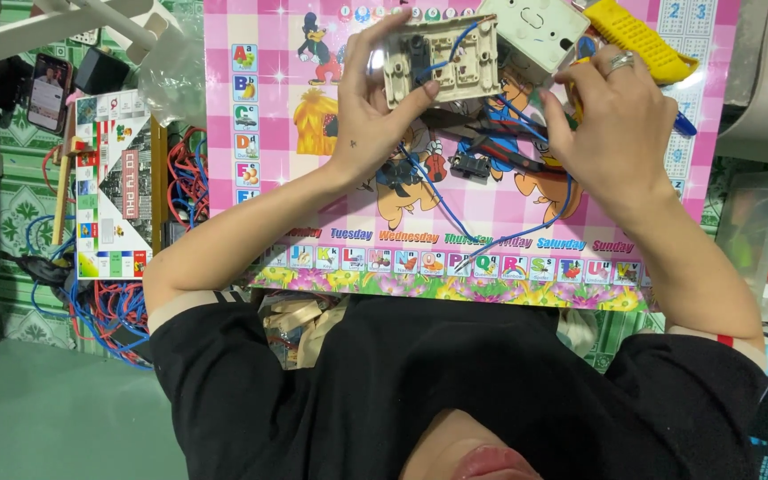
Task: The person uses a screwdriver to tighten screws on a white electrical switch box while holding blue wires. They then use wire strippers to remove the insulation from the ends of the blue wires and continue connecting them to the terminals of the switch box.
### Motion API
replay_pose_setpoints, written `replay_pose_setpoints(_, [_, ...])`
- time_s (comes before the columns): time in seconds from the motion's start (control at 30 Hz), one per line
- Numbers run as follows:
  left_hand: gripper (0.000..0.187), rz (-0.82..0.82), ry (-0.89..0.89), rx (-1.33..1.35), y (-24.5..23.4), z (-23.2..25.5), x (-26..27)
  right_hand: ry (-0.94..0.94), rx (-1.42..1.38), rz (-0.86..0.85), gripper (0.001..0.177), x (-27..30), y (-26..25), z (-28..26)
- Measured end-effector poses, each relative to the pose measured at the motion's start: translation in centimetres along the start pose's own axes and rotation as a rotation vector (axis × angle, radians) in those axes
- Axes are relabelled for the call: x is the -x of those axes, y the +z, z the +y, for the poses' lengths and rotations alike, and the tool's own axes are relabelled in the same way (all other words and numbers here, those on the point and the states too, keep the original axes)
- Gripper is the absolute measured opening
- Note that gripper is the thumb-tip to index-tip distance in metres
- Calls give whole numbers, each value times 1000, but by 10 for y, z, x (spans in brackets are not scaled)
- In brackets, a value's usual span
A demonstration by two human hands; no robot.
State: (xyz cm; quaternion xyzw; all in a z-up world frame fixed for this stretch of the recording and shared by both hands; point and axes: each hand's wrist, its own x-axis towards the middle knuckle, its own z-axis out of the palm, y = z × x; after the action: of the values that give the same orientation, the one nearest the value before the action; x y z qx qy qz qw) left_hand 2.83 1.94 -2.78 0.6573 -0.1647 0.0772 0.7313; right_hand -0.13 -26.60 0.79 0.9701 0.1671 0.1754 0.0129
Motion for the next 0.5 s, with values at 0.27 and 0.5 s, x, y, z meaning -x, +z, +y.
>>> replay_pose_setpoints(0.27, [45,-180,-71,205,5,1,2,-287,-499,256,25,-17,-28,-13])
replay_pose_setpoints(0.5, [49,-241,-57,285,7,7,4,-401,-643,147,76,-21,-27,-22])
